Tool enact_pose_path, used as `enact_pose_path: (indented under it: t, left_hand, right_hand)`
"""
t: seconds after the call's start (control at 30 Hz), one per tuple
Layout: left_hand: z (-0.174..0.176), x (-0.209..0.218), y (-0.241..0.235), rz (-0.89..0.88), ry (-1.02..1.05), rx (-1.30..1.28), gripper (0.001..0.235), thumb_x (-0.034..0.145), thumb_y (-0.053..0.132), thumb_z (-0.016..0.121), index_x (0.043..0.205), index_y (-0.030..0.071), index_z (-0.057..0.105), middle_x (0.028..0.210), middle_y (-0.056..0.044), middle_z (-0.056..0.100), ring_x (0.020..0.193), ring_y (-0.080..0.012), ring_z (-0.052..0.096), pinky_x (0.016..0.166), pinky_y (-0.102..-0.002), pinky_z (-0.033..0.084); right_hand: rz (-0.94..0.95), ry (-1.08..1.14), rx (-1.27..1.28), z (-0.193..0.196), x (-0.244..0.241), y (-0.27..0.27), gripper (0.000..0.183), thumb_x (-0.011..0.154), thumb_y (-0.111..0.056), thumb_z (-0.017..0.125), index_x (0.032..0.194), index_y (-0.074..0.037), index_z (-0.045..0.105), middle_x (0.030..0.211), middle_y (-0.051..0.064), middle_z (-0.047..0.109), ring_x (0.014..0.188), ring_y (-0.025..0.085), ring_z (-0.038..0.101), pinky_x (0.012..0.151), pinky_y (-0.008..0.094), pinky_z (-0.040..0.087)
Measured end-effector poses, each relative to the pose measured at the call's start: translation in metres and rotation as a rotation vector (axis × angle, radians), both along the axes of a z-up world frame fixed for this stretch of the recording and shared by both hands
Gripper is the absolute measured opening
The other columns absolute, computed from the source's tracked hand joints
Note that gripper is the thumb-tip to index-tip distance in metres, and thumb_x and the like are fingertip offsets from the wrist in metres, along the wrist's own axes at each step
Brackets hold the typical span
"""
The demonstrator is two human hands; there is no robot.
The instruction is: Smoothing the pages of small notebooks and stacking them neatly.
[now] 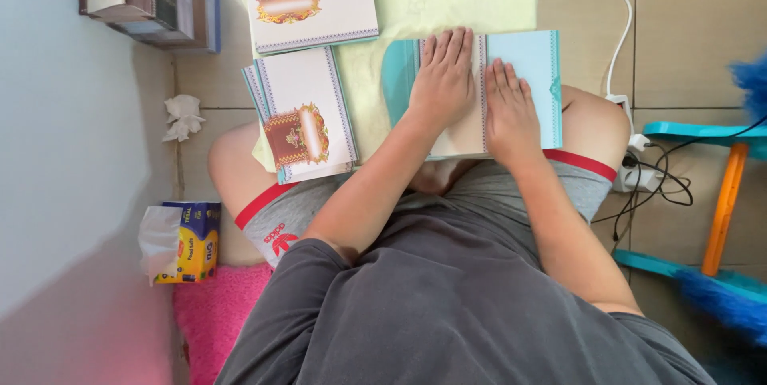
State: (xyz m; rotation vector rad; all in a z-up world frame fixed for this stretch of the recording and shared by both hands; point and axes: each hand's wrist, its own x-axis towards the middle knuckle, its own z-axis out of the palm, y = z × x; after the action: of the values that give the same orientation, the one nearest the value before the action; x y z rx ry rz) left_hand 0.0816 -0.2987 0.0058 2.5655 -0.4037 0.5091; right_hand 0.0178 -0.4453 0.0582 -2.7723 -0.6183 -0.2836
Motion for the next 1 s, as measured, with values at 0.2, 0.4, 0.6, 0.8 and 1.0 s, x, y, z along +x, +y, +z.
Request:
enact_pose_path:
  t: [0.2,0.4,0.6,0.8,1.0]
  left_hand:
    - [0.003,-0.001,0.002,-0.012,-0.027,0.034,0.059,0.098,0.019,0.053,0.149,-0.008,0.041,0.153,-0.022,0.05,0.146,-0.0372,0.044,0.127,-0.05,0.023]
    - [0.009,-0.003,0.001,-0.001,-0.033,-0.009,0.057,0.099,0.022,0.053,0.146,-0.009,0.046,0.151,-0.023,0.052,0.145,-0.0381,0.045,0.126,-0.051,0.024]
    - [0.017,-0.005,0.003,-0.008,-0.039,-0.033,0.053,0.098,0.019,0.049,0.144,-0.008,0.05,0.149,-0.022,0.054,0.143,-0.0385,0.048,0.126,-0.05,0.026]
    - [0.005,-0.001,0.002,-0.012,0.024,0.002,0.058,0.097,0.019,0.051,0.148,-0.008,0.044,0.154,-0.021,0.05,0.148,-0.0358,0.041,0.128,-0.049,0.021]
    - [0.003,0.0,0.002,-0.012,0.02,0.034,0.061,0.097,0.02,0.052,0.15,-0.008,0.041,0.155,-0.022,0.048,0.148,-0.0363,0.041,0.128,-0.05,0.02]
  right_hand:
    - [0.042,0.055,-0.029,0.015,-0.05,-0.002,0.055,0.099,-0.006,0.05,0.152,0.009,0.043,0.16,0.026,0.044,0.15,0.04,0.041,0.119,0.052,0.033]
    - [0.034,0.036,-0.014,-0.005,0.021,0.0,0.052,0.102,-0.006,0.045,0.152,0.005,0.048,0.161,0.02,0.044,0.151,0.032,0.037,0.121,0.048,0.029]
    - [0.039,0.015,0.01,-0.003,0.052,0.006,0.052,0.101,-0.003,0.043,0.152,0.008,0.048,0.161,0.022,0.044,0.151,0.033,0.035,0.123,0.047,0.024]
    - [-0.017,0.022,0.001,0.006,-0.029,0.005,0.054,0.101,-0.006,0.049,0.153,0.008,0.042,0.161,0.025,0.041,0.151,0.038,0.038,0.121,0.052,0.031]
    - [-0.018,0.06,-0.016,0.002,-0.026,0.002,0.054,0.102,-0.008,0.048,0.154,0.007,0.041,0.162,0.025,0.041,0.151,0.039,0.037,0.12,0.053,0.031]
